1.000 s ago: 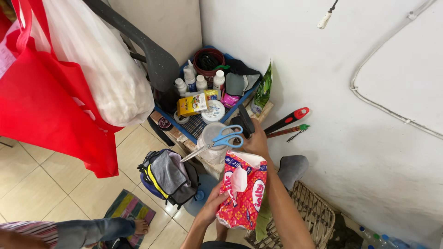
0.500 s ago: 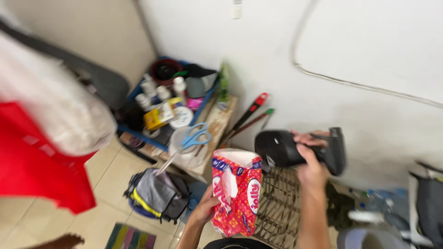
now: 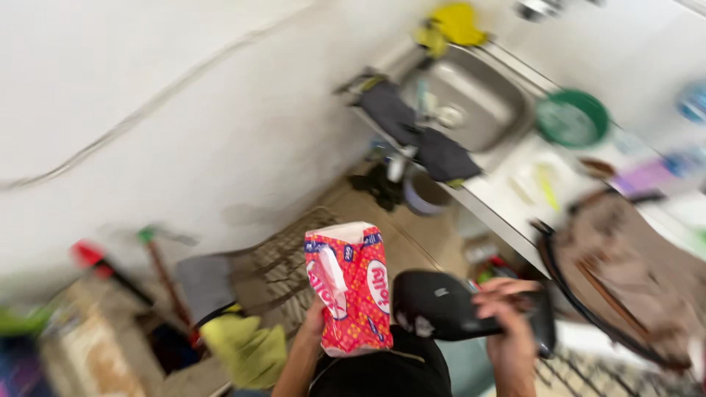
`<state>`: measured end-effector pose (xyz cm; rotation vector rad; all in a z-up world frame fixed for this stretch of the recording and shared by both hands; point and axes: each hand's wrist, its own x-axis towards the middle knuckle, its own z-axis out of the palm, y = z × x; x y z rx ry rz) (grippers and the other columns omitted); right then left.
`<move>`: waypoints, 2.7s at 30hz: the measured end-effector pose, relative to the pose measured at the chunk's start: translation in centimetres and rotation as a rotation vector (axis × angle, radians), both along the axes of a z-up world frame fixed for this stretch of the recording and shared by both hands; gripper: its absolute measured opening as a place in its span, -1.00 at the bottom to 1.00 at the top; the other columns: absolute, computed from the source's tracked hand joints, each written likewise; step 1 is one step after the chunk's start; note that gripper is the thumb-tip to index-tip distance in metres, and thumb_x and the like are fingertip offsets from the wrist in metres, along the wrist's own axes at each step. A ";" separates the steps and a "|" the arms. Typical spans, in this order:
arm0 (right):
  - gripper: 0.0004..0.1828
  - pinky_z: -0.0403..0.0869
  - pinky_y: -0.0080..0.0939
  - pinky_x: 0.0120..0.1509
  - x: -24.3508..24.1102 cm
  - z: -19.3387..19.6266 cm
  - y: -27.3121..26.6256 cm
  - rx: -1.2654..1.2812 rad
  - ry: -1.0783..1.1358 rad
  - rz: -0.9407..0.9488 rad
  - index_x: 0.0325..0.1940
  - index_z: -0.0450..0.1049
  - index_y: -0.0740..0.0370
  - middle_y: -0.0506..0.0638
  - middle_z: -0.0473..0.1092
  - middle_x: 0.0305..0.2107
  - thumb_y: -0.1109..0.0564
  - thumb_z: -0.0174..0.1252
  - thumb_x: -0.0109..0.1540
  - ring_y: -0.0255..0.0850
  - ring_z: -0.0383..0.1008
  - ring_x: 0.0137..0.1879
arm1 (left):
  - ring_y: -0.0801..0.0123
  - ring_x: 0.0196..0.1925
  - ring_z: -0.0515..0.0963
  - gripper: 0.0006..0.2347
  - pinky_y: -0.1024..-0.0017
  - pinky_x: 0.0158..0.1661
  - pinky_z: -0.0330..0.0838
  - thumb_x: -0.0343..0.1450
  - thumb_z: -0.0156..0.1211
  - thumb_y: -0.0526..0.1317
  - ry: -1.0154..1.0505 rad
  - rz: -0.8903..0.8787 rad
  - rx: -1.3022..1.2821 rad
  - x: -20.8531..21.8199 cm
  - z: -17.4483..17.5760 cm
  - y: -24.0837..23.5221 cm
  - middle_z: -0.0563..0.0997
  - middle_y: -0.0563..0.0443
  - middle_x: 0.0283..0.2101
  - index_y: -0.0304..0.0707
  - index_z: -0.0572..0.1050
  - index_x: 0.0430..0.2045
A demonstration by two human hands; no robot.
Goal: The person retrieves a pack of tissues and a spray bottle, then sprays the interior of a brown bag. They repeatedly pull out tissues, wipe the inside of the bag, and place the used tissues inside. The person then washes their hands at the sink.
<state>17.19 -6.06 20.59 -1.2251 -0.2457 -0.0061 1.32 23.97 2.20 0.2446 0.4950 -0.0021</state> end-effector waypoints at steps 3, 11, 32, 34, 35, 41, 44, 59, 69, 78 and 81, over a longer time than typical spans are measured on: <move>-0.72 0.50 -0.43 -0.11 -2.7 5.1 -2.4 -0.792 -0.224 0.061 -0.09 0.71 0.03 -0.27 0.56 -0.50 0.19 0.19 0.18 -0.41 0.55 -0.43 | -0.27 0.28 0.63 -0.22 -0.25 0.33 0.50 0.32 0.43 0.01 -0.116 -0.133 0.061 5.3 -0.4 -3.1 0.61 -0.40 0.32 -0.33 0.33 0.47; -0.71 0.60 -0.08 -0.08 -0.7 1.4 -15.6 -0.258 0.039 -0.650 0.05 0.28 0.42 0.46 0.58 -0.08 0.17 0.15 0.37 -0.05 0.56 -0.45 | -0.21 0.21 0.68 -0.35 -0.16 0.22 0.57 0.35 0.37 -0.05 0.000 -0.401 0.158 15.2 -1.9 -12.4 0.65 -0.33 0.25 -0.25 0.39 0.37; -0.88 0.39 -0.09 -0.33 12.2 -3.0 -17.3 -1.081 0.041 -0.648 -0.23 0.51 0.11 -0.10 0.33 -0.66 0.09 0.25 0.37 -0.16 0.35 -0.56 | -0.07 0.09 0.71 -0.39 0.00 0.06 0.63 0.34 0.42 0.04 0.123 -0.551 0.189 23.2 -3.9 -18.9 0.66 -0.24 0.10 -0.14 0.41 0.28; -0.80 0.40 -0.07 -0.37 12.6 -3.6 -17.2 -1.140 0.086 -0.636 -0.32 0.47 0.09 -0.14 0.29 -0.73 0.03 0.24 0.36 -0.15 0.36 -0.62 | -0.07 0.07 0.71 -0.40 0.00 0.03 0.65 0.35 0.43 0.05 0.122 -0.553 0.184 23.2 -4.1 -18.7 0.66 -0.24 0.09 -0.12 0.39 0.27; -0.73 0.37 -0.09 -0.39 12.6 -3.6 -17.0 -1.159 0.082 -0.637 -0.39 0.43 0.07 -0.15 0.26 -0.75 0.03 0.25 0.36 -0.17 0.33 -0.64 | -0.07 0.09 0.71 -0.40 -0.02 0.05 0.65 0.35 0.42 0.04 0.131 -0.537 0.174 23.2 -4.3 -18.6 0.66 -0.24 0.11 -0.12 0.39 0.27; -0.72 0.32 -0.10 -0.40 9.8 -2.6 -17.0 -1.062 0.079 -0.558 -0.35 0.35 0.11 -0.07 0.29 -0.65 0.07 0.28 0.37 -0.20 0.28 -0.58 | -0.08 0.07 0.71 -0.42 -0.02 0.08 0.62 0.36 0.39 0.03 0.199 -0.519 0.188 23.2 -4.8 -17.6 0.69 -0.28 0.10 -0.23 0.44 0.25; -0.81 0.32 -0.13 -0.42 7.4 -3.6 -17.1 -1.043 0.002 -0.542 -0.32 0.40 0.11 -0.09 0.29 -0.62 0.14 0.26 0.34 -0.21 0.30 -0.57 | -0.07 0.07 0.71 -0.41 -0.01 0.08 0.62 0.35 0.39 0.03 0.226 -0.533 0.191 23.2 -5.0 -17.1 0.69 -0.27 0.09 -0.23 0.44 0.25; -0.77 0.35 -0.19 -0.36 8.6 -3.5 -19.1 -1.036 0.084 -0.831 -0.27 0.46 0.14 -0.11 0.37 -0.55 0.08 0.30 0.43 -0.25 0.36 -0.50 | -0.02 0.10 0.71 -0.44 0.03 0.09 0.63 0.37 0.40 0.05 0.219 -0.615 0.147 23.3 -5.8 -17.7 0.68 -0.23 0.09 -0.18 0.43 0.23; -0.61 0.25 -0.22 -0.46 2.9 -4.3 -20.9 -1.020 0.299 -0.748 -0.42 0.31 0.07 -0.17 0.18 -0.67 -0.02 0.27 0.41 -0.30 0.18 -0.60 | 0.02 0.07 0.69 -0.42 0.06 0.07 0.60 0.35 0.36 0.10 0.317 -0.625 0.200 23.4 -6.0 -17.8 0.65 -0.20 0.06 -0.15 0.39 0.21; -0.69 0.30 -0.24 -0.47 1.8 -4.8 -22.1 -1.015 0.446 -0.843 -0.33 0.49 0.10 -0.18 0.21 -0.66 -0.05 0.26 0.43 -0.31 0.26 -0.58 | 0.05 0.05 0.71 -0.38 0.08 0.04 0.64 0.33 0.44 0.06 0.243 -0.673 0.176 24.0 -5.3 -19.7 0.65 -0.18 0.04 -0.18 0.38 0.24; -0.70 0.29 -0.22 -0.42 4.2 -3.4 -23.1 -1.005 0.350 -0.865 -0.31 0.48 0.14 -0.15 0.20 -0.64 -0.01 0.27 0.45 -0.29 0.23 -0.56 | 0.00 0.07 0.72 -0.40 0.05 0.05 0.65 0.35 0.43 0.04 0.227 -0.669 0.175 24.0 -5.0 -20.0 0.67 -0.22 0.07 -0.19 0.39 0.26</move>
